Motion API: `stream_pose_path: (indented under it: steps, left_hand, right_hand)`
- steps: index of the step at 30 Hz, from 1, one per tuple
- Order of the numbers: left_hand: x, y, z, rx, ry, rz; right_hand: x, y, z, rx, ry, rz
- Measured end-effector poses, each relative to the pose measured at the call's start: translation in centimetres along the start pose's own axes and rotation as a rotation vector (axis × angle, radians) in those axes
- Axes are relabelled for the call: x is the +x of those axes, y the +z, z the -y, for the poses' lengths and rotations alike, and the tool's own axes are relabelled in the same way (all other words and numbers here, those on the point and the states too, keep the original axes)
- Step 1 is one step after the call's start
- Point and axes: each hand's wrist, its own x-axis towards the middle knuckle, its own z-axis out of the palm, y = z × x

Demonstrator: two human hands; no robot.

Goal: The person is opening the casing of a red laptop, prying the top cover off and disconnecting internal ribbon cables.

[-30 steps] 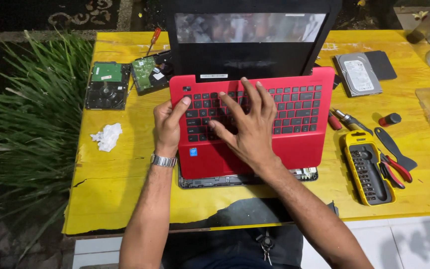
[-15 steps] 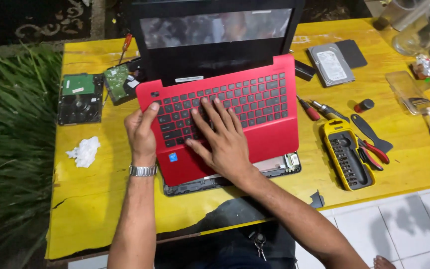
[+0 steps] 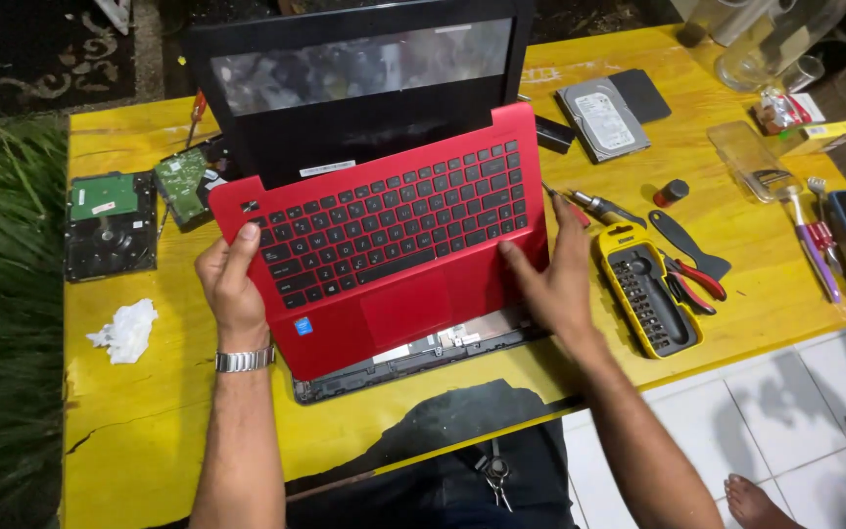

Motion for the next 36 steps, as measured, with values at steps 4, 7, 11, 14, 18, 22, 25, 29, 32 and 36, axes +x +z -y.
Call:
stream_pose_path:
  steps: [4,7,11,14,18,22,25,29,32,36]
  left_hand:
    - [0.4,-3.2,1.6,0.037,0.150,0.049]
    - [0.0,-4.0,1.9,-0.029,0.220,0.046]
    - [0.0,0.2,-0.5,0.023,0.443,0.044]
    - [-3.2,9.0,-10.4,0.000,0.443,0.192]
    - [-4.3,11.6,-11.7,0.152,0.327,0.150]
    - [-7.3,15.9,-11.2,0.266,0.064,0.033]
    - [-11.5,18.8,-10.8,-0.412,-0.098,0.240]
    - [-17.7,12.0,6.5,-0.995,-0.812,0.423]
    - [-17.9,11.3,6.2,-0.956,-0.788,0.385]
    - [-16.9,9.5,5.6,-0.897,-0.765,0.338]
  right_hand:
    - [1.5,-2.3,-1.7,0.730,0.333,0.124]
    - [1.8,-4.5,-1.0,0.758,0.244,0.065]
    - [-0.6,-5.4,-7.7,0.870,0.133,-0.034]
    - [-2.7,-6.6,-8.0,0.937,0.055,-0.104]
    - [-3.9,-8.0,-3.9,0.820,-0.277,-0.454]
    - [-6.2,-8.3,-0.5,0.663,-0.376,-0.631]
    - [-8.6,-10.1,1.9,0.403,-0.652,-0.344]
    - [-11.7,-10.0,9.2,0.205,-0.709,-0.028]
    - [-12.5,-8.5,14.7,0.153,-0.548,0.036]
    - [-13.2,-7.2,17.0,0.290,-0.522,0.241]
